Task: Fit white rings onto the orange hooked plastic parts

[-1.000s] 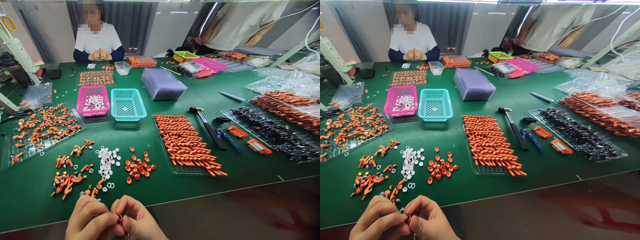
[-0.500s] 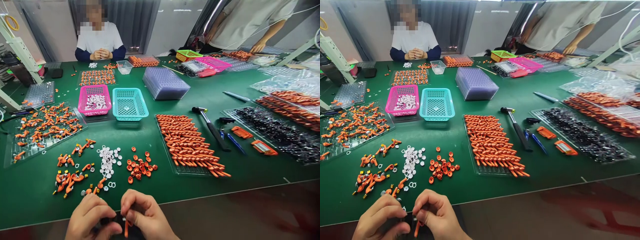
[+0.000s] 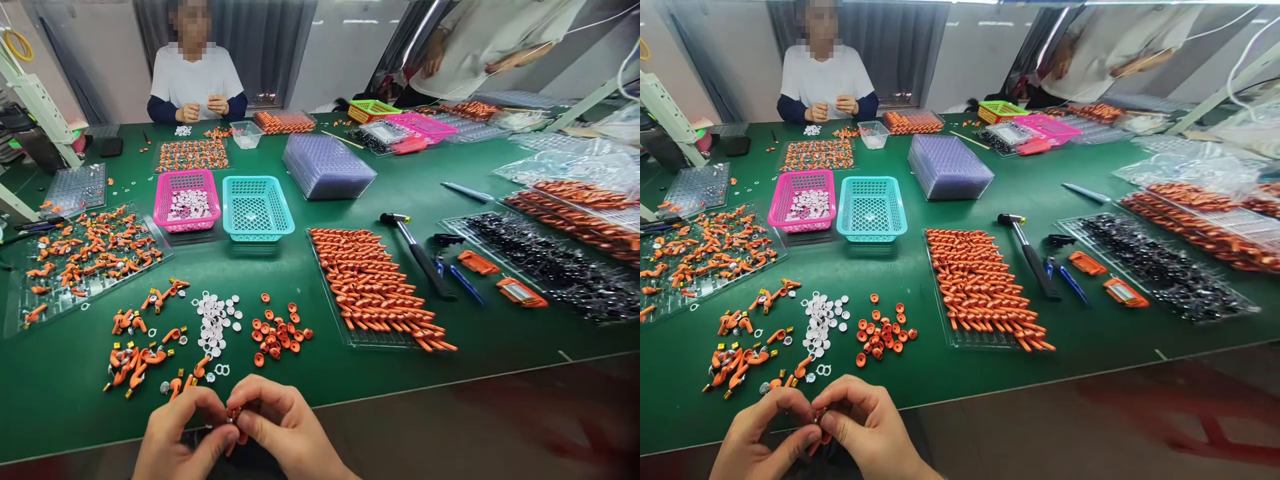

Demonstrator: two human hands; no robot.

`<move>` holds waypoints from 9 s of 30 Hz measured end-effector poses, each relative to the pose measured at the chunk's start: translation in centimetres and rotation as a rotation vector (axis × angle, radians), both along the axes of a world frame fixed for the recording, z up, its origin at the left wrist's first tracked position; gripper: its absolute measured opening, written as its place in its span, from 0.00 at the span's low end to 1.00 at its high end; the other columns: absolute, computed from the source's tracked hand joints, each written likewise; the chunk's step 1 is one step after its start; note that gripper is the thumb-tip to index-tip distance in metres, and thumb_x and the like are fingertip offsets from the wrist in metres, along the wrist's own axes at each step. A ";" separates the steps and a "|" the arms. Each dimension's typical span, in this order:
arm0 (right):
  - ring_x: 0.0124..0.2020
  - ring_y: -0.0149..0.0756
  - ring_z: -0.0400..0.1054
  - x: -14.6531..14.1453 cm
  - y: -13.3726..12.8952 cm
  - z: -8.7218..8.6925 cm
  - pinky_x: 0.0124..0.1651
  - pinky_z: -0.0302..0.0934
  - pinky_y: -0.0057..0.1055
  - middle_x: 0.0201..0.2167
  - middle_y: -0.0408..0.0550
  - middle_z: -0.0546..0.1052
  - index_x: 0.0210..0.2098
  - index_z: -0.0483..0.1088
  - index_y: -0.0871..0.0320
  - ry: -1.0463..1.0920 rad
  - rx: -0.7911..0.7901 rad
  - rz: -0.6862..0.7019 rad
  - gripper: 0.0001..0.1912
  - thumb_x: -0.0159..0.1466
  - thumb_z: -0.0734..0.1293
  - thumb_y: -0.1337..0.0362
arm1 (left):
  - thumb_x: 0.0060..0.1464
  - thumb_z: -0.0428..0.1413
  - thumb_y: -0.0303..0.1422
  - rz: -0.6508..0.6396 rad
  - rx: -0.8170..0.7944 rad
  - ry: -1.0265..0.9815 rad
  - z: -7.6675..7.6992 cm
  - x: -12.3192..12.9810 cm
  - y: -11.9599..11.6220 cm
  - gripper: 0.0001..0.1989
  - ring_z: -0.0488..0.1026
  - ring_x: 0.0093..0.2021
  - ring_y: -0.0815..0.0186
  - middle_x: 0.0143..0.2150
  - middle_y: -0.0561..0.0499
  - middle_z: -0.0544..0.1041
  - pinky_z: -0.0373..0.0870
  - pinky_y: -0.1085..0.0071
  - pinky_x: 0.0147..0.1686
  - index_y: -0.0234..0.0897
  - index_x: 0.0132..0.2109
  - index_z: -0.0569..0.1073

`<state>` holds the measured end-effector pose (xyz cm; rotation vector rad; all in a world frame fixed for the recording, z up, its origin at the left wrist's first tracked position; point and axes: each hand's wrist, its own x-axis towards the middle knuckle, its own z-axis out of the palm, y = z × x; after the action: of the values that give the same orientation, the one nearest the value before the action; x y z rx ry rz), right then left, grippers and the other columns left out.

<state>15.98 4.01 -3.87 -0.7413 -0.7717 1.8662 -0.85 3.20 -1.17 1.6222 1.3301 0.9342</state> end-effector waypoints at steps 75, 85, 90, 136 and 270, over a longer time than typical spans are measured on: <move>0.38 0.38 0.77 1.1 -0.3 0.8 0.41 0.73 0.30 0.38 0.50 0.80 0.50 0.72 0.51 -0.546 0.764 -0.229 0.21 0.63 0.65 0.80 | 0.45 0.69 0.43 0.123 -0.539 -0.423 1.6 0.6 0.4 0.14 0.73 0.31 0.66 0.29 0.52 0.77 0.71 0.75 0.32 0.38 0.32 0.79; 0.35 0.35 0.73 2.3 0.5 2.2 0.36 0.71 0.28 0.37 0.51 0.74 0.50 0.75 0.53 -0.681 0.802 0.012 0.18 0.66 0.63 0.75 | 0.43 0.71 0.38 0.038 -0.572 -0.449 0.9 0.0 0.7 0.14 0.74 0.30 0.66 0.30 0.53 0.77 0.71 0.74 0.32 0.37 0.33 0.77; 0.33 0.35 0.71 2.6 1.1 3.1 0.36 0.70 0.27 0.35 0.50 0.75 0.43 0.74 0.56 -0.780 0.877 0.086 0.13 0.65 0.62 0.75 | 0.47 0.68 0.34 -0.044 -0.559 -0.378 0.4 -0.4 1.0 0.09 0.74 0.30 0.67 0.31 0.52 0.78 0.71 0.75 0.32 0.37 0.34 0.78; 0.33 0.34 0.69 4.1 2.8 4.9 0.35 0.64 0.24 0.34 0.51 0.73 0.41 0.79 0.63 -0.928 0.939 0.373 0.10 0.68 0.64 0.74 | 0.44 0.72 0.37 -0.138 -0.760 -0.578 -0.9 -0.6 1.5 0.11 0.72 0.27 0.73 0.28 0.53 0.81 0.67 0.80 0.29 0.37 0.35 0.84; 0.34 0.35 0.70 3.5 3.3 4.3 0.36 0.64 0.26 0.35 0.52 0.78 0.40 0.75 0.63 -0.973 1.095 0.315 0.07 0.68 0.64 0.73 | 0.46 0.67 0.33 -0.184 -0.579 -0.203 0.9 -0.9 2.5 0.06 0.75 0.31 0.64 0.30 0.49 0.82 0.71 0.74 0.31 0.36 0.32 0.83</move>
<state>19.49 7.32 0.46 -0.7572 -2.3536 0.9141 -1.78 5.73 -0.27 1.1448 1.1496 0.5186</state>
